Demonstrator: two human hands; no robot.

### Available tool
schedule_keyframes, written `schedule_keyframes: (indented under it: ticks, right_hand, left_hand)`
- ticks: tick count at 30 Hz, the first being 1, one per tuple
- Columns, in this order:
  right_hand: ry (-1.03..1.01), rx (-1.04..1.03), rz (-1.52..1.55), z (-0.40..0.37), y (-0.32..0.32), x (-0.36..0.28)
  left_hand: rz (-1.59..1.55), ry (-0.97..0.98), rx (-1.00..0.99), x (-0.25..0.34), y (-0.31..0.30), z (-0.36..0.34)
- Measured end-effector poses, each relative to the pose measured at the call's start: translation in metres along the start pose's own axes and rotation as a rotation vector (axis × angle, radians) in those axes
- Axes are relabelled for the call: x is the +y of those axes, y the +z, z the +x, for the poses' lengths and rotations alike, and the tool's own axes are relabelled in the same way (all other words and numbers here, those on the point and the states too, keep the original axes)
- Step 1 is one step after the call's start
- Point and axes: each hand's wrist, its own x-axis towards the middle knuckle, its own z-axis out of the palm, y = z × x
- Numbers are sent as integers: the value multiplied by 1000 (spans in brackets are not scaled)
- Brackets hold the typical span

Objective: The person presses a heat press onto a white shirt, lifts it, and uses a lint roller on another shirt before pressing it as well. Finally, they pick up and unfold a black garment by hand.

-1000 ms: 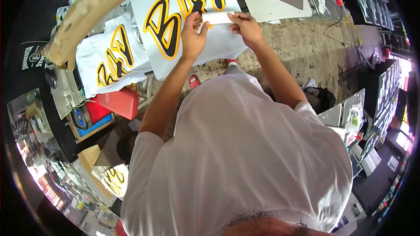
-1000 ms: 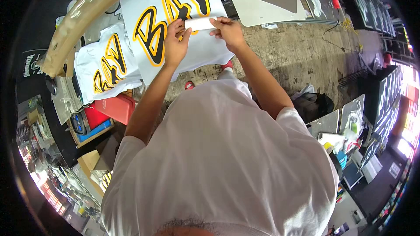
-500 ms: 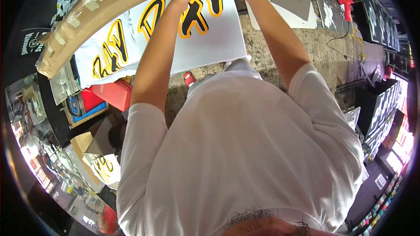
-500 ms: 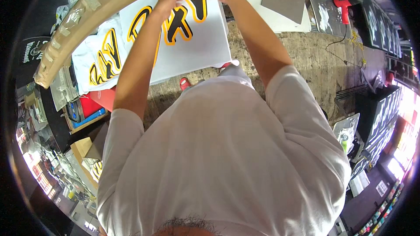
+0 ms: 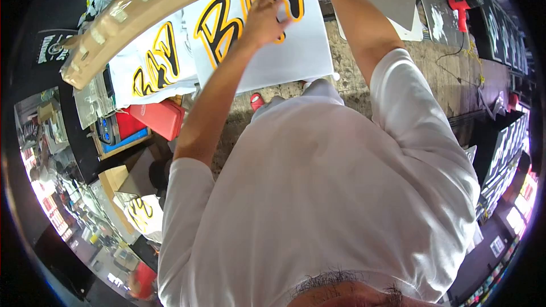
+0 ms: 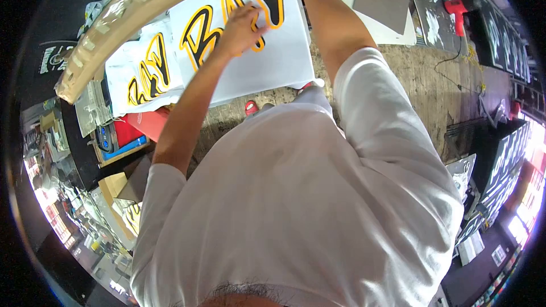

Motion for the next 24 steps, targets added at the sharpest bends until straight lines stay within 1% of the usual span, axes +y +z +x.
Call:
schedule_keyframes:
  ticks: [1, 2, 4, 6, 7, 8, 9, 10, 11, 13, 15, 16, 17, 18, 19, 21, 22, 23, 24]
  right_hand:
    - [20, 8, -56, -1, -4, 3]
    - [45, 17, -109, -4, -8, 7]
    - [110, 13, -228, -14, -17, 19]
    - [171, -6, -345, -35, -30, 35]
    - [182, -20, -384, -51, -36, 46]
    - [304, 21, -361, -78, -18, 40]
    - [427, 63, -338, -122, 16, 29]
    - [487, 125, -380, -147, 43, 24]
    - [505, 28, -362, -151, 39, 39]
    - [490, -27, -393, -150, 48, 54]
    - [441, -25, -378, -148, 55, 63]
    - [483, -32, -419, -148, 56, 66]
    - [525, -40, -460, -147, 57, 69]
    - [603, 6, -505, -155, 66, 64]
    - [630, 13, -516, -169, 72, 59]
    - [697, -71, -457, -191, 64, 50]
    - [752, -35, -453, -203, 56, 54]
    - [780, 3, -515, -223, 63, 43]
    - [807, -17, -456, -244, 65, 34]
  left_hand:
    - [12, -41, -3, 14, -3, -17]
    - [32, -39, 2, 27, -8, -33]
    - [52, -51, 15, 33, -15, -56]
    - [-222, -31, 98, 31, -8, -78]
    - [-226, -34, 99, 26, -7, -81]
    - [-427, -199, 238, 18, -6, -84]
    - [-626, -366, 375, 12, -6, -87]
    - [-755, -527, 441, 11, -19, -78]
    - [-909, -668, 369, 1, -30, -71]
    - [-1048, -765, 338, -18, -42, -59]
    - [-1093, -769, 354, -41, -44, -49]
    - [-953, -755, 398, -47, -43, -45]
    - [-978, -733, 362, -45, -50, -45]
    - [-1046, -771, 266, -50, -50, -49]
    - [-1114, -811, 168, -53, -48, -54]
    - [-1252, -838, -21, -44, -47, -75]
    - [-1259, -875, -14, -33, -46, -90]
    - [-1217, -950, -63, -34, -39, -108]
    - [-1242, -938, -59, -19, -50, -126]
